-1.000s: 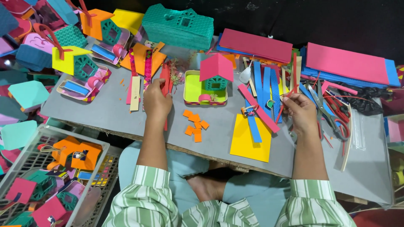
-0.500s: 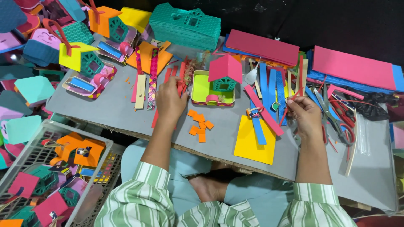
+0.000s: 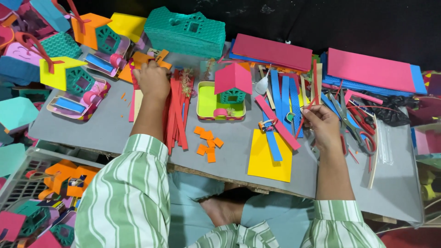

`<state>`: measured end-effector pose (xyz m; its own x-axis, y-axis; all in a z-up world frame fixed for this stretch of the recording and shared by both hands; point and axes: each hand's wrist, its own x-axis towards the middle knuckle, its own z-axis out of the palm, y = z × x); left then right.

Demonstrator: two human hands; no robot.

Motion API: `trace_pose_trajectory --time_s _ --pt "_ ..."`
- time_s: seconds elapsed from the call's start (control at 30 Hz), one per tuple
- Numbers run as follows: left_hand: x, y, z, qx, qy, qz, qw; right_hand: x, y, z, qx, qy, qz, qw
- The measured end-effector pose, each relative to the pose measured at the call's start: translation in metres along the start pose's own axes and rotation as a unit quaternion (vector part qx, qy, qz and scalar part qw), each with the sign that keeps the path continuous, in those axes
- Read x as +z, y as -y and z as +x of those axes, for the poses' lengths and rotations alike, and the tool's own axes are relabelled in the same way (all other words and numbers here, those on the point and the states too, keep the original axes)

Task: The person is assembling and decorating small model houses by gluing colored foam and paper strips onto the structures and trimming them with scissors.

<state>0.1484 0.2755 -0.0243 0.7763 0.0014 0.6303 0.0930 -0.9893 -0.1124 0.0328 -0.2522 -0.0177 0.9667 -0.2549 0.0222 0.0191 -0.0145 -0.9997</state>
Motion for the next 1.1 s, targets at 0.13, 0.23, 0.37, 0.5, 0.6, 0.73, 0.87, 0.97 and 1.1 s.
trace_pose_trajectory --time_s 0.13,0.23,0.37,0.5,0.6,0.73,0.87,0.97,1.1 --pt "0.029 0.016 0.004 -0.009 0.019 0.014 1.0 0.004 0.007 -0.007 0.002 0.003 -0.005 1.0" --pt "0.017 0.012 0.01 0.076 -0.036 0.019 0.996 0.004 0.006 -0.002 -0.008 0.007 -0.002 1.0" --pt "-0.018 0.003 0.017 -0.101 -0.013 -0.175 0.979 -0.001 -0.004 -0.001 -0.012 -0.018 0.001 1.0" --pt "-0.021 0.023 0.031 -0.334 -0.029 -0.469 0.817 0.003 0.009 -0.006 -0.027 -0.026 0.005 0.999" --pt "-0.107 -0.007 0.031 -0.374 -0.006 -0.603 0.705 -0.003 0.007 -0.006 -0.024 -0.022 0.026 0.999" --pt "-0.163 -0.06 -0.004 -0.277 0.041 -0.67 0.688 -0.005 0.004 -0.002 -0.027 -0.002 0.062 0.998" --pt "-0.192 -0.125 -0.038 -0.176 0.11 -0.693 0.691 -0.003 0.002 -0.003 -0.015 0.03 0.116 0.993" --pt "-0.199 -0.166 -0.055 -0.155 0.153 -0.697 0.683 0.001 0.012 -0.008 -0.01 0.047 0.139 0.989" --pt "-0.204 -0.214 -0.07 -0.145 0.214 -0.703 0.662 0.004 0.012 -0.008 -0.021 0.079 0.153 0.985"
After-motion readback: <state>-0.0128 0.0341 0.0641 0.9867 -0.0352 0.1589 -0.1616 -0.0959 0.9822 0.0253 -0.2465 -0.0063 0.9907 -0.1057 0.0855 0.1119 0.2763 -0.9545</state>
